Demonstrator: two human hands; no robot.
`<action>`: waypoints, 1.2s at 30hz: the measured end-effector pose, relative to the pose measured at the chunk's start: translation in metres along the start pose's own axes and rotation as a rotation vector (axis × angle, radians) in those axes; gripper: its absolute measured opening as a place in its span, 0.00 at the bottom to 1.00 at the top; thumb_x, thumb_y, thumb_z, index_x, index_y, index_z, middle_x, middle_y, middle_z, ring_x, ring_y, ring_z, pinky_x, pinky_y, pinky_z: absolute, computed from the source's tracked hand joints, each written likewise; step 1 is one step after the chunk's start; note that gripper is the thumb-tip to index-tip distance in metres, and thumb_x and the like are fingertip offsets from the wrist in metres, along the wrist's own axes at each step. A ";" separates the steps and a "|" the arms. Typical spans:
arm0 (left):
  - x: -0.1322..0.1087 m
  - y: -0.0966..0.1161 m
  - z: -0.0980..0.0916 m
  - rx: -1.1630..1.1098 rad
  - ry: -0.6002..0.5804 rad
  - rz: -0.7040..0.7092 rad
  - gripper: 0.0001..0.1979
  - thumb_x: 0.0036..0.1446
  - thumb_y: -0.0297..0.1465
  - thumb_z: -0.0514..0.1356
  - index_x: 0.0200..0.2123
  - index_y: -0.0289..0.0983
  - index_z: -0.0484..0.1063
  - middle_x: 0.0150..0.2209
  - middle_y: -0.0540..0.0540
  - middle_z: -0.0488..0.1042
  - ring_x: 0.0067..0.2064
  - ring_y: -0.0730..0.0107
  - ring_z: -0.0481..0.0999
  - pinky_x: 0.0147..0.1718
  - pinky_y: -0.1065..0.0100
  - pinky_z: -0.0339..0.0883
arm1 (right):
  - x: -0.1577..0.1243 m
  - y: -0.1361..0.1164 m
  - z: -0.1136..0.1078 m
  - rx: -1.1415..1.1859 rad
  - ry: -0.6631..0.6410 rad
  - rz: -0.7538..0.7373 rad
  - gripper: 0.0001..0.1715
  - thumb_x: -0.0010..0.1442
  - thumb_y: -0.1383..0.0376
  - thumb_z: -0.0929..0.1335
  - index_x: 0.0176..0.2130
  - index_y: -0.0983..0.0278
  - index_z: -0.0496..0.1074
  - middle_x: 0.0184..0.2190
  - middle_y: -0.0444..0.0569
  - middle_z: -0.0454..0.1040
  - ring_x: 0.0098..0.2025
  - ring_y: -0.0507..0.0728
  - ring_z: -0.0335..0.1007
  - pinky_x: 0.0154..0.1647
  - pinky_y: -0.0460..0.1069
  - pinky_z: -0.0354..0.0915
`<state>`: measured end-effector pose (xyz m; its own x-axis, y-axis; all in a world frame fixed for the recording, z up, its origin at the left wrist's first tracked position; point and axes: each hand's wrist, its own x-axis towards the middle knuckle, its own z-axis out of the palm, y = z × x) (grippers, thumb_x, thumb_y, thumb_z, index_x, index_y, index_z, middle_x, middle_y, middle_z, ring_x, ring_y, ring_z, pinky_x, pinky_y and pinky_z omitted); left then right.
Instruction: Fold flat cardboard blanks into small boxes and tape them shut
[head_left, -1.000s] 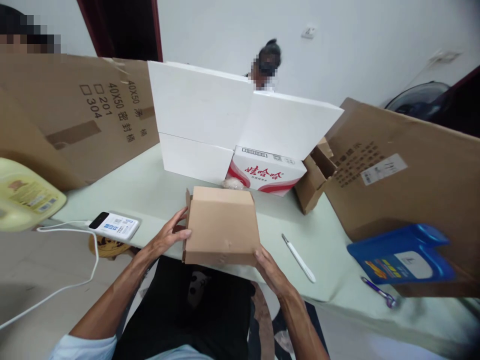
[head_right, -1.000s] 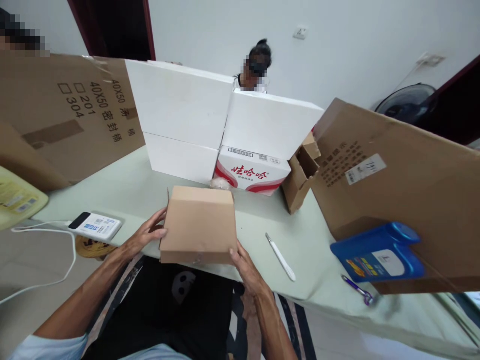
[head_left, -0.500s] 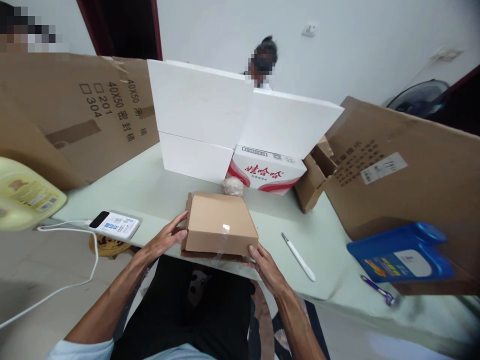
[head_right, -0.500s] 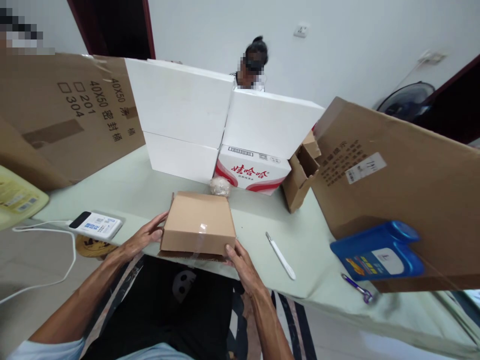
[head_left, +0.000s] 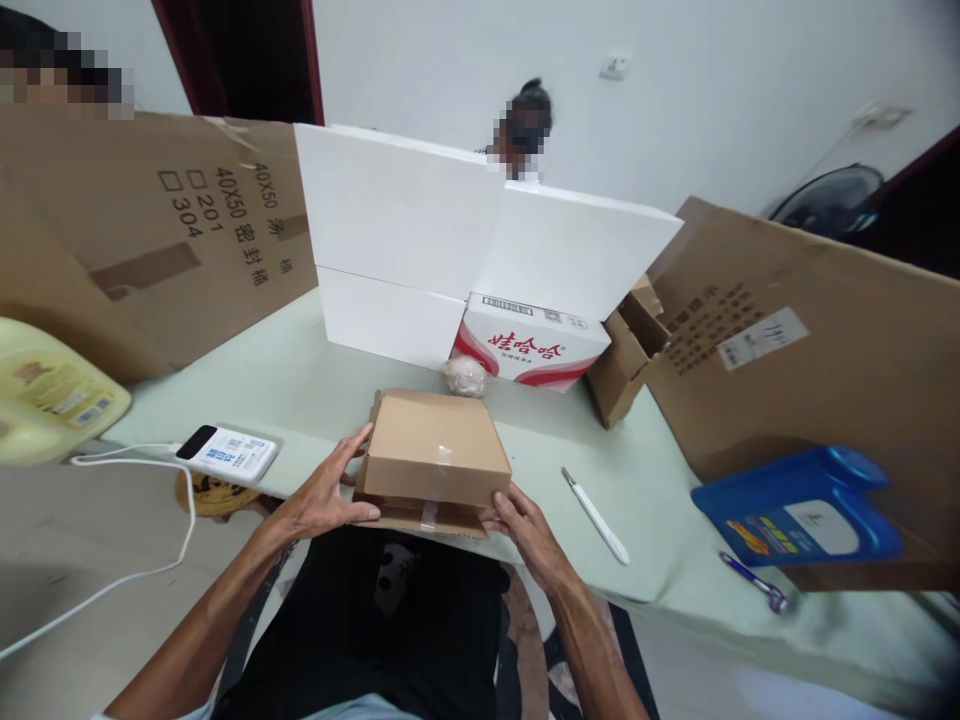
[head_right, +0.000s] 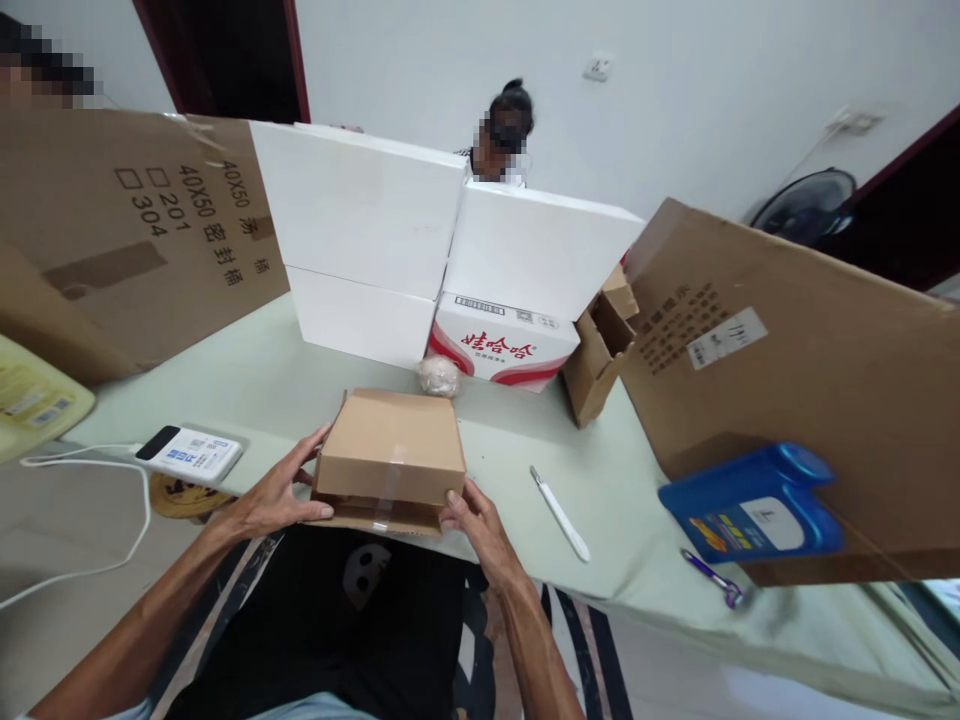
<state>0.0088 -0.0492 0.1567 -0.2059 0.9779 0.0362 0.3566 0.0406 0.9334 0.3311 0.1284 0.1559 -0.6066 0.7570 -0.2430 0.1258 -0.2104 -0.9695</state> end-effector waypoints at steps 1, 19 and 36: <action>-0.001 0.000 0.000 0.034 0.004 0.021 0.60 0.58 0.44 0.75 0.82 0.53 0.40 0.80 0.36 0.51 0.74 0.34 0.62 0.60 0.45 0.76 | 0.000 -0.001 0.000 0.010 -0.003 0.002 0.40 0.56 0.35 0.78 0.56 0.58 0.81 0.42 0.50 0.81 0.42 0.60 0.77 0.50 0.56 0.77; -0.006 0.049 -0.013 0.257 0.062 0.248 0.39 0.69 0.36 0.66 0.78 0.52 0.55 0.79 0.40 0.57 0.72 0.43 0.67 0.51 0.59 0.79 | -0.021 -0.036 -0.005 -0.071 -0.016 0.016 0.39 0.58 0.31 0.75 0.46 0.62 0.79 0.31 0.48 0.77 0.39 0.61 0.78 0.50 0.58 0.78; -0.021 0.062 -0.022 0.284 0.015 0.358 0.50 0.61 0.48 0.74 0.78 0.52 0.52 0.80 0.34 0.50 0.78 0.34 0.58 0.71 0.39 0.64 | -0.023 -0.058 0.001 -0.359 -0.043 -0.104 0.38 0.65 0.30 0.68 0.31 0.60 0.75 0.25 0.46 0.75 0.32 0.59 0.75 0.38 0.54 0.73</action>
<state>0.0156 -0.0716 0.2217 -0.0369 0.9377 0.3456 0.6433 -0.2423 0.7263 0.3372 0.1232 0.2177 -0.6620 0.7347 -0.1484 0.3245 0.1025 -0.9403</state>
